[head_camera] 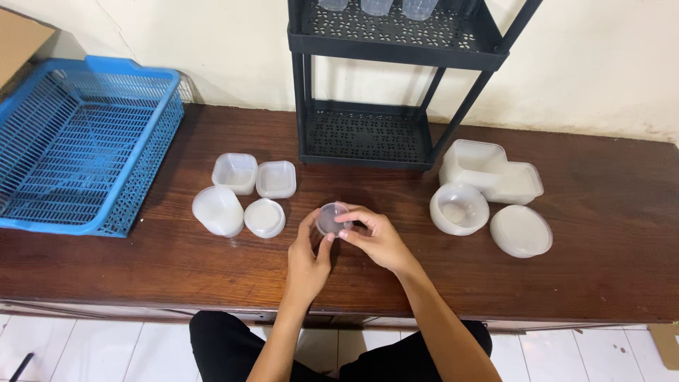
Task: The person repeatedly picks up small transparent plastic containers from a wooden table, opens them, and places them on the top shelf of a black two-tier rack. The person handles the containers one at a time, opening each before placing it on the rack.
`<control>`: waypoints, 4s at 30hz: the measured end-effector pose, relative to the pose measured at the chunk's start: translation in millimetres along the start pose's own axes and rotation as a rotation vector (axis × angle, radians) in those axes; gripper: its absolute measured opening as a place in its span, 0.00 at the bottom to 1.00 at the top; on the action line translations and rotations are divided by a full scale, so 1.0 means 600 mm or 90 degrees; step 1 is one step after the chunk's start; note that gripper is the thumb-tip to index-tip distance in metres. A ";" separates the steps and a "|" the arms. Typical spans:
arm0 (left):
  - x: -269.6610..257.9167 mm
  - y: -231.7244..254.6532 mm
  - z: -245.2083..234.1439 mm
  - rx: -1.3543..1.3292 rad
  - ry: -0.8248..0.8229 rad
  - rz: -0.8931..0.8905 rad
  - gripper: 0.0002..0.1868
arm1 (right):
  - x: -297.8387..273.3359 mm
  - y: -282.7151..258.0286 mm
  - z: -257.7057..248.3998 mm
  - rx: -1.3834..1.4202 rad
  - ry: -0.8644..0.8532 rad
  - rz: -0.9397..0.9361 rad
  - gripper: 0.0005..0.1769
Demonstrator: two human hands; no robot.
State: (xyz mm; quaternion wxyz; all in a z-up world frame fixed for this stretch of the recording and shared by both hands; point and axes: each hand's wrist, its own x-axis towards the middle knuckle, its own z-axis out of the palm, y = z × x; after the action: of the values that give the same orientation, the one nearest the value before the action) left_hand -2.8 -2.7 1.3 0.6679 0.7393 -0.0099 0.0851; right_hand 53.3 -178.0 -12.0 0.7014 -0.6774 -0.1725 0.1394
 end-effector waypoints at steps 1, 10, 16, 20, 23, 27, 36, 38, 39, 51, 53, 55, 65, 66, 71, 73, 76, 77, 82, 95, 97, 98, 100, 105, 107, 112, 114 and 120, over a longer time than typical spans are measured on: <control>0.000 0.002 0.000 0.026 0.007 0.008 0.26 | -0.001 0.001 0.001 -0.013 0.002 -0.001 0.16; 0.002 0.008 0.003 0.108 0.028 0.089 0.23 | 0.004 0.007 -0.001 -0.033 0.075 -0.006 0.18; -0.003 0.006 0.006 0.246 0.007 0.077 0.23 | 0.008 0.012 0.004 -0.120 0.097 0.003 0.20; -0.002 0.002 0.006 0.230 0.014 0.119 0.23 | 0.008 0.006 0.002 -0.096 0.089 0.022 0.21; -0.003 -0.003 0.001 0.225 0.021 0.128 0.21 | 0.001 -0.007 -0.005 -0.060 0.029 0.000 0.26; -0.004 -0.005 0.001 0.251 0.030 0.095 0.20 | -0.033 -0.025 0.004 -0.206 -0.003 -0.084 0.34; -0.015 0.049 0.004 0.129 -0.018 0.121 0.25 | -0.070 -0.059 0.037 -0.296 0.180 -0.152 0.24; -0.013 0.074 0.001 0.124 -0.027 0.148 0.27 | -0.073 -0.083 0.038 -0.317 0.200 -0.189 0.25; -0.009 0.085 0.000 0.123 -0.030 0.160 0.28 | -0.072 -0.095 0.037 -0.327 0.209 -0.207 0.25; 0.029 0.235 0.001 0.099 -0.042 0.299 0.26 | -0.093 -0.290 0.018 -0.433 0.251 -0.346 0.24; 0.026 0.248 0.002 0.090 -0.037 0.313 0.25 | -0.100 -0.303 0.020 -0.445 0.261 -0.342 0.23; 0.029 0.257 0.004 0.094 -0.035 0.328 0.24 | -0.102 -0.311 0.016 -0.458 0.276 -0.354 0.23; 0.129 0.338 0.057 0.177 -0.018 0.457 0.19 | -0.035 -0.354 -0.057 -0.494 0.394 -0.431 0.20; 0.142 0.347 0.063 0.186 -0.010 0.477 0.19 | -0.023 -0.362 -0.065 -0.478 0.408 -0.425 0.19; 0.233 0.378 0.099 0.242 -0.007 0.501 0.19 | 0.043 -0.406 -0.118 -0.483 0.420 -0.413 0.18; 0.273 0.385 0.111 0.267 -0.019 0.502 0.20 | 0.071 -0.427 -0.136 -0.478 0.422 -0.340 0.18; 0.321 0.382 0.134 0.313 -0.037 0.489 0.20 | 0.097 -0.442 -0.156 -0.485 0.439 -0.179 0.17; 0.337 0.380 0.143 0.315 -0.036 0.495 0.20 | 0.106 -0.444 -0.162 -0.493 0.450 -0.170 0.17; 0.408 0.365 0.179 0.344 -0.053 0.482 0.19 | 0.150 -0.442 -0.189 -0.606 0.507 -0.221 0.14; 0.496 0.336 0.222 0.557 -0.034 0.368 0.26 | 0.210 -0.410 -0.216 -0.848 0.535 0.036 0.08; 0.511 0.328 0.221 0.592 -0.049 0.377 0.29 | 0.221 -0.408 -0.226 -0.877 0.511 0.051 0.08; 0.521 0.326 0.222 0.595 -0.072 0.362 0.30 | 0.226 -0.408 -0.231 -0.888 0.501 0.044 0.08; 0.533 0.322 0.224 0.620 -0.098 0.322 0.31 | 0.237 -0.410 -0.239 -0.907 0.491 0.042 0.07; 0.544 0.323 0.222 0.674 -0.134 0.231 0.33 | 0.266 -0.422 -0.249 -0.916 0.443 0.115 0.09; 0.543 0.324 0.220 0.677 -0.150 0.203 0.34 | 0.272 -0.423 -0.247 -0.915 0.450 0.112 0.09; 0.542 0.325 0.214 0.703 -0.130 0.217 0.33 | 0.281 -0.429 -0.239 -0.936 0.426 0.145 0.09; 0.544 0.324 0.214 0.695 -0.132 0.208 0.32 | 0.283 -0.431 -0.238 -0.935 0.426 0.141 0.11; 0.540 0.324 0.208 0.679 -0.124 0.209 0.35 | 0.278 -0.426 -0.238 -0.873 0.482 0.080 0.15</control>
State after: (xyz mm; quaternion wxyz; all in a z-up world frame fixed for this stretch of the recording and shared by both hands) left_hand 305.4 -114.7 226.6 0.1757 0.9677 -0.1414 0.1125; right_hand 255.4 -246.1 249.0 0.1286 -0.9690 0.0695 -0.1994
